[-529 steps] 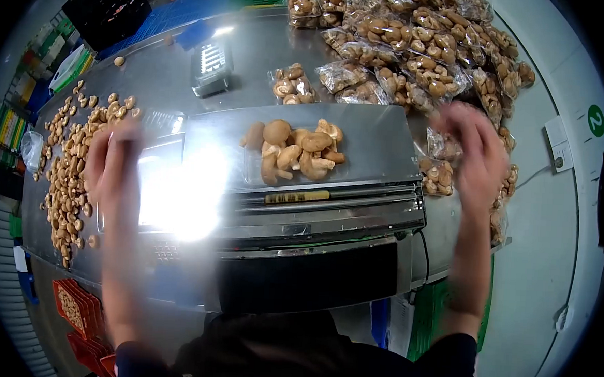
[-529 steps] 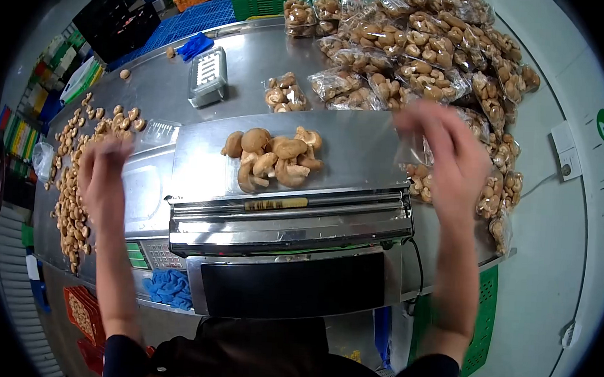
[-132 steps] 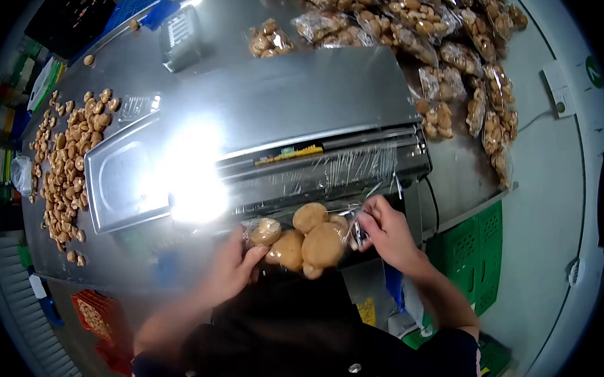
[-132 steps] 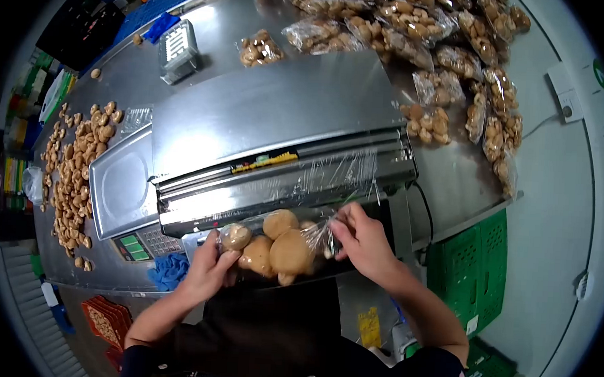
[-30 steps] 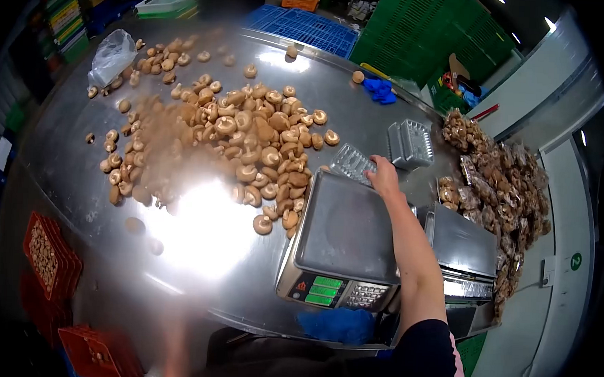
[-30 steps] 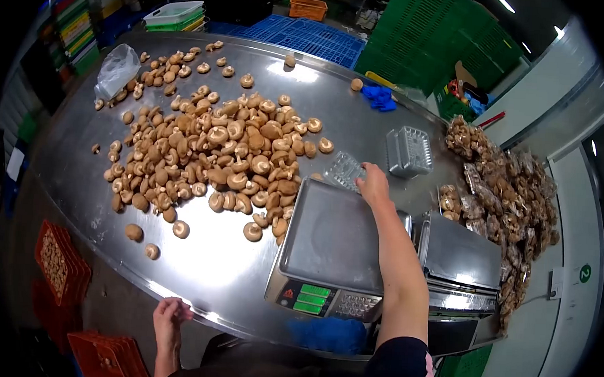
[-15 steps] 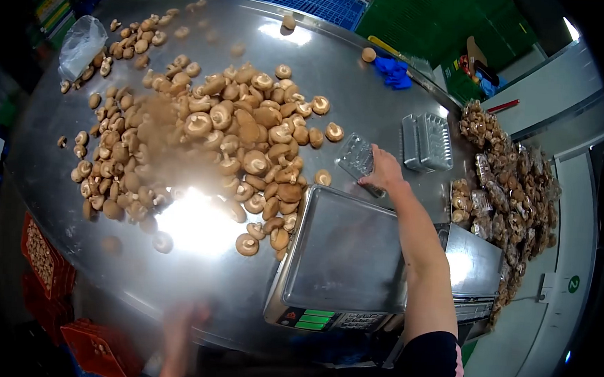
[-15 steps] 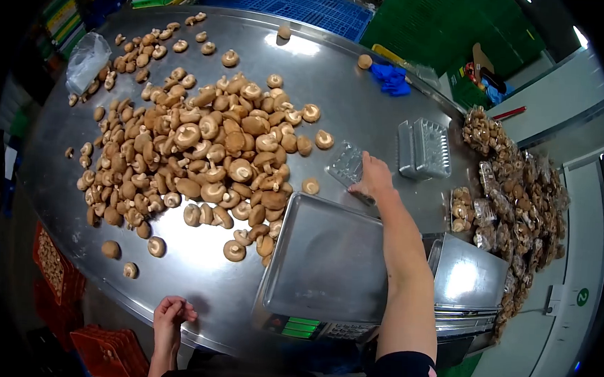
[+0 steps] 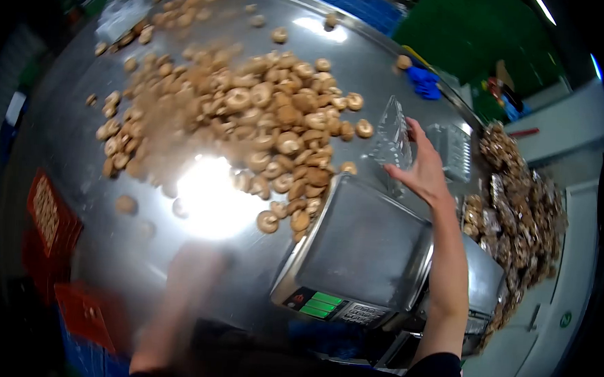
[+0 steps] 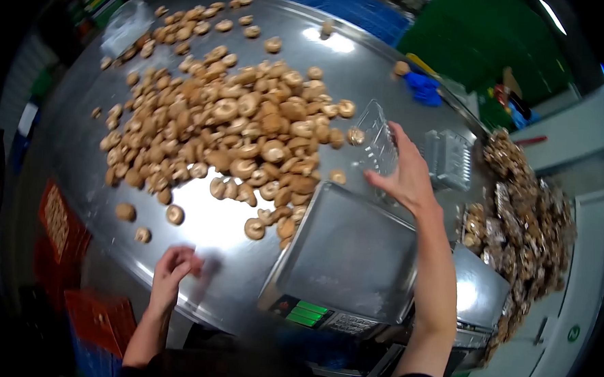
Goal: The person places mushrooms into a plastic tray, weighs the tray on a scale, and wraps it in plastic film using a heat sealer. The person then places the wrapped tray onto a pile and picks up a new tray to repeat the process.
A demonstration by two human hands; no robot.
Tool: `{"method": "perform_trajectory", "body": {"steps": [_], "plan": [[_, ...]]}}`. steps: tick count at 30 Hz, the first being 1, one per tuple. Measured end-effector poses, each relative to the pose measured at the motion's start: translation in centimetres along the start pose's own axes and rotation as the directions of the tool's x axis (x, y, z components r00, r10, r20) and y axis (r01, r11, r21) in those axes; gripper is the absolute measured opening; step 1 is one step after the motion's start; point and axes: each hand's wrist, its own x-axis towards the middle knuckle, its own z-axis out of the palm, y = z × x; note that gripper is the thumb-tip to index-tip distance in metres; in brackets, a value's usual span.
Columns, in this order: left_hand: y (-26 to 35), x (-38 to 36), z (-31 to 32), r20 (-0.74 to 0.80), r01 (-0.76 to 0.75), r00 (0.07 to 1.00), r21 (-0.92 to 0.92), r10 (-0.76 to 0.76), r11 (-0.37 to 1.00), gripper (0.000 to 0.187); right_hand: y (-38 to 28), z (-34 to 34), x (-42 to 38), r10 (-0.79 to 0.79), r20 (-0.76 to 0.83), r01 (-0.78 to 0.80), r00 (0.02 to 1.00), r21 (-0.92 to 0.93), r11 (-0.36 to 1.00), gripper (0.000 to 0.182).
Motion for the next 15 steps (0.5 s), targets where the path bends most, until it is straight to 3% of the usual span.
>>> {"method": "perform_trajectory", "body": {"steps": [2, 3, 5, 6, 7, 8, 9, 10, 11, 12, 13, 15], "plan": [[2.6, 0.5, -0.2, -0.027, -0.229, 0.973, -0.008, 0.228, 0.973, 0.063, -6.2, -0.6, -1.0, -0.171, 0.249, 0.085, 0.953, 0.321, 0.943, 0.092], [3.1, 0.7, -0.3, -0.054, -0.433, 0.900, 0.013, 0.433, 0.901, 0.076, -9.1, 0.2, -1.7, -0.284, 0.411, 0.106, 0.866, 0.404, 0.908, 0.092], [6.8, 1.0, -0.3, -0.031, -0.581, 0.808, 0.129, 0.589, 0.804, 0.092, -13.4, 4.4, -4.7, -0.504, 0.597, 0.028, 0.625, 0.627, 0.778, 0.092], [7.6, 0.9, -0.4, 0.003, -0.639, 0.766, 0.103, 0.643, 0.762, 0.081, -16.1, 5.5, -5.7, -0.562, 0.690, -0.115, 0.457, 0.672, 0.732, 0.093], [7.5, 0.6, -1.2, 0.112, -0.692, 0.717, 0.231, 0.688, 0.684, 0.053, -17.1, 8.5, -7.8, -0.632, 0.662, -0.401, 0.402, 0.748, 0.528, 0.090], [6.3, 0.0, -2.3, 0.139, -0.524, 0.851, 0.167, 0.506, 0.835, 0.037, -17.4, 11.9, -9.6, -0.700, 0.612, -0.652, 0.368, 0.706, 0.275, 0.087], [4.7, -0.6, -3.2, 0.176, -0.324, 0.937, 0.107, 0.303, 0.940, 0.021, -17.9, 13.5, -10.4, -0.693, 0.608, -0.777, 0.388, 0.620, 0.110, 0.085], [3.3, -1.1, -3.5, 0.051, -0.181, 0.981, -0.078, 0.185, 0.980, 0.011, -18.4, 14.7, -11.0, -0.681, 0.612, -0.863, 0.403, 0.501, -0.062, 0.084], [1.8, -1.4, -4.3, -0.062, -0.088, 0.995, -0.103, 0.082, 0.991, 0.014, -18.7, 16.0, -11.7, -0.663, 0.623, -0.905, 0.415, 0.355, -0.233, 0.082], [0.7, -1.7, -4.9, -0.162, 0.018, 0.985, -0.256, -0.061, 0.966, 0.015, -18.3, 17.2, -12.8, -0.557, 0.683, -0.875, 0.472, 0.288, -0.388, 0.075], [-0.6, -1.8, -5.5, -0.236, 0.100, 0.948, -0.413, -0.212, 0.905, 0.017, -18.4, 18.8, -13.4, -0.395, 0.790, -0.883, 0.470, 0.406, -0.237, 0.073], [-4.3, -1.5, -6.9, -0.217, 0.266, 0.914, -0.317, -0.342, 0.910, 0.018, -19.6, 21.5, -14.5, -0.021, 0.860, -0.851, 0.509, 0.507, 0.134, 0.070]]}}
